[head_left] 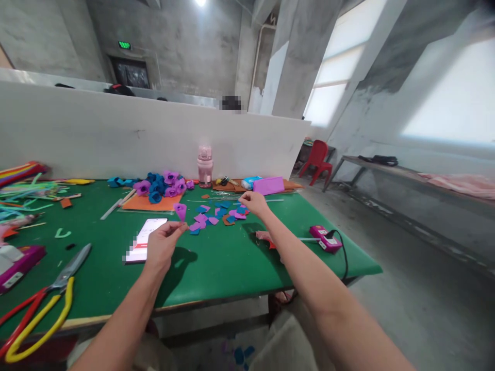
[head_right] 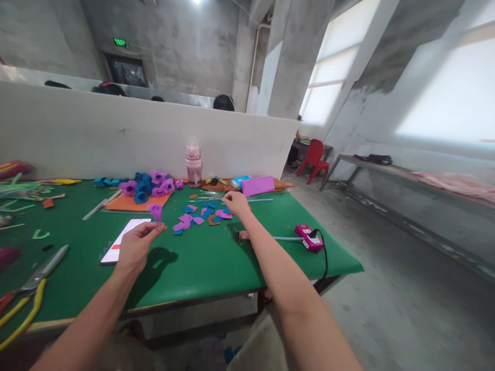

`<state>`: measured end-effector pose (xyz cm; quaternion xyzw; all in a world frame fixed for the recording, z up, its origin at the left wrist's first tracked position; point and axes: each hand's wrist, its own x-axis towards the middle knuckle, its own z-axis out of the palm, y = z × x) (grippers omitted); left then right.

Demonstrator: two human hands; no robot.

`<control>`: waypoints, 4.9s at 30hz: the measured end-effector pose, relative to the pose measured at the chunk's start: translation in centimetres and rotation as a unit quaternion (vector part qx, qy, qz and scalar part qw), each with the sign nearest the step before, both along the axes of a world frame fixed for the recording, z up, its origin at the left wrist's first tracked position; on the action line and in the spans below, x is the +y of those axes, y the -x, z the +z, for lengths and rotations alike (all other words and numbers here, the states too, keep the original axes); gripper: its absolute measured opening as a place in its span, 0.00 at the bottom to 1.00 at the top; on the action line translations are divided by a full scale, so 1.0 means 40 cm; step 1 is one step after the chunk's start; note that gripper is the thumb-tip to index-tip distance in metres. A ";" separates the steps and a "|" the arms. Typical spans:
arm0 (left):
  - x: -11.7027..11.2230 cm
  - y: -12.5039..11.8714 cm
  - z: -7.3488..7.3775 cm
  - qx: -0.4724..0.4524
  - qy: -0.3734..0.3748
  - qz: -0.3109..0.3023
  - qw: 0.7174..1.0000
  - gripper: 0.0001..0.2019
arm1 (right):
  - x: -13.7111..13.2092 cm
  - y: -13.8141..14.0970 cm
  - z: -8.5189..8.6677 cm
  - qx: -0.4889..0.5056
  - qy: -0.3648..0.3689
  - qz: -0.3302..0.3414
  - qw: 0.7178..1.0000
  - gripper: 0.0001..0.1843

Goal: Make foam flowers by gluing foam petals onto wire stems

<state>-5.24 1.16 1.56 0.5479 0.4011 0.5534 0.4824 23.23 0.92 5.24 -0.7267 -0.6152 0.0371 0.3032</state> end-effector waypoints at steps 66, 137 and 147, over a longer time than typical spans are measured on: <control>-0.051 -0.043 -0.015 0.050 -0.007 -0.149 0.988 0.11 | 0.197 0.051 -0.048 0.074 0.147 0.111 0.980 0.13; -0.073 -0.127 -0.053 0.393 -0.016 -0.190 0.900 0.07 | -0.401 -0.013 -0.090 0.811 -0.025 0.109 0.575 0.11; -0.069 -0.103 -0.032 0.482 -0.035 -0.191 0.854 0.08 | -0.383 0.078 -0.097 0.732 -0.002 0.112 0.672 0.15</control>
